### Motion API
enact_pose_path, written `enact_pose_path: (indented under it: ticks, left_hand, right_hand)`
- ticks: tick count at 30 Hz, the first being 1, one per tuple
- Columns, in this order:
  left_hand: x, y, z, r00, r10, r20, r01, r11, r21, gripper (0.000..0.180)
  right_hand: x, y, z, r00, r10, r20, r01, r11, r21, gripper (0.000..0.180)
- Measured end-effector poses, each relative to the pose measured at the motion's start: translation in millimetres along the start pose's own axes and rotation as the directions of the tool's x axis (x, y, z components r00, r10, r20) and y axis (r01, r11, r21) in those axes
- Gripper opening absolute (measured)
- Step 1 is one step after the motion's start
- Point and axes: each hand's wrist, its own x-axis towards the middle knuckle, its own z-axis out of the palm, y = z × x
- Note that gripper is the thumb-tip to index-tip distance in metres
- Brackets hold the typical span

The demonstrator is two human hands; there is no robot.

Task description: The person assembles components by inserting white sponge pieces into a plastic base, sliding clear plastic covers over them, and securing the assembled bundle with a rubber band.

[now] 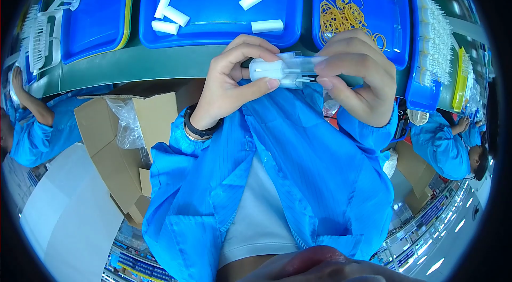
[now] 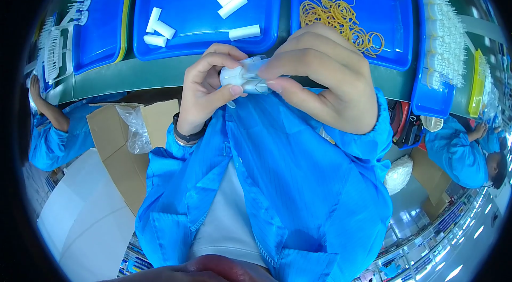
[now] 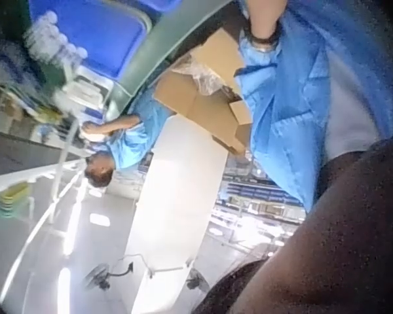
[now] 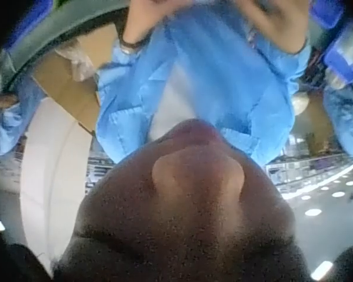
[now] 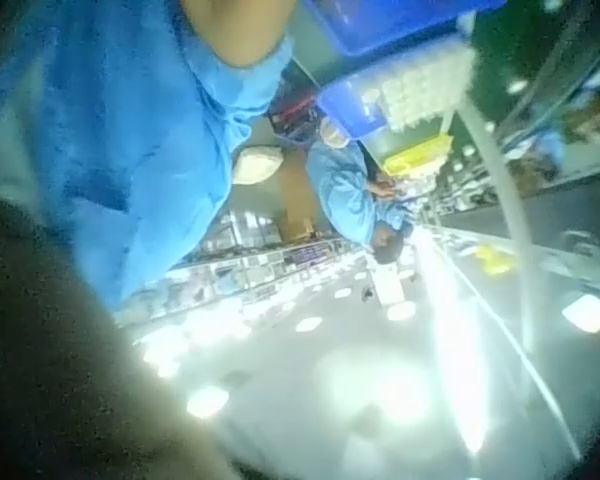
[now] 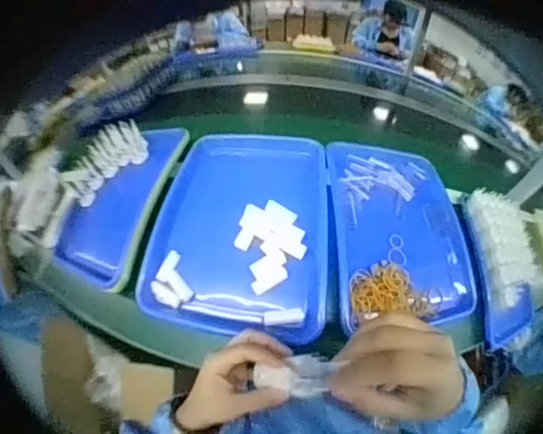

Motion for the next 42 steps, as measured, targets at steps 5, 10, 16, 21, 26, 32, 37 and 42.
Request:
enact_pose_path:
  ticks: [5, 10, 16, 21, 26, 32, 37, 42]
  left_hand:
    - [0.0, 1.4, -0.8, 1.0, -0.003, 0.017, 0.003, 1.0, 0.007, 0.028]
    - [1.4, 4.2, 0.5, 0.998, -0.054, 0.027, 0.055, 0.998, -0.035, 0.029]
    - [2.7, 1.5, -2.6, 0.998, -0.056, 0.039, 0.058, 0.997, -0.058, 0.026]
    - [-1.3, 1.2, -0.3, 1.0, -0.018, 0.012, 0.019, 0.999, -0.051, 0.023]
    - [-1.7, 1.0, 3.7, 1.0, -0.004, -0.005, 0.003, 0.999, -0.036, 0.018]
    - [0.7, 12.3, -2.2, 0.996, -0.055, 0.067, 0.045, 0.989, 0.143, 0.015]
    - [3.4, 19.3, -5.3, 0.994, -0.088, 0.07, 0.069, 0.969, 0.237, 0.028]
    - [0.8, 8.5, -19.0, 0.995, -0.084, 0.053, 0.093, 0.972, -0.218, 0.041]
  right_hand:
    - [-0.1, -5.2, -6.7, 0.998, 0.008, 0.06, -0.005, 0.999, -0.051, 0.024]
    - [1.3, -10.0, -11.0, 0.996, 0.031, 0.086, -0.027, 0.999, -0.043, 0.021]
    - [3.0, -10.2, -6.8, 0.995, 0.046, 0.094, -0.041, 0.998, -0.057, 0.025]
    - [-4.9, -4.6, 7.6, 1.0, -0.002, -0.017, 0.001, 0.998, -0.055, 0.027]
    - [-13.5, 3.3, 22.0, 0.986, -0.085, -0.147, 0.075, 0.995, -0.07, 0.028]
    - [-18.1, 13.5, 23.2, 0.974, -0.143, -0.174, 0.141, 0.99, -0.027, 0.029]
    - [-8.7, 7.6, 2.5, 0.997, -0.061, 0.036, 0.065, 0.988, -0.136, 0.03]
    - [-9.9, 6.5, -7.8, 0.996, -0.081, -0.027, 0.074, 0.979, -0.191, 0.031]
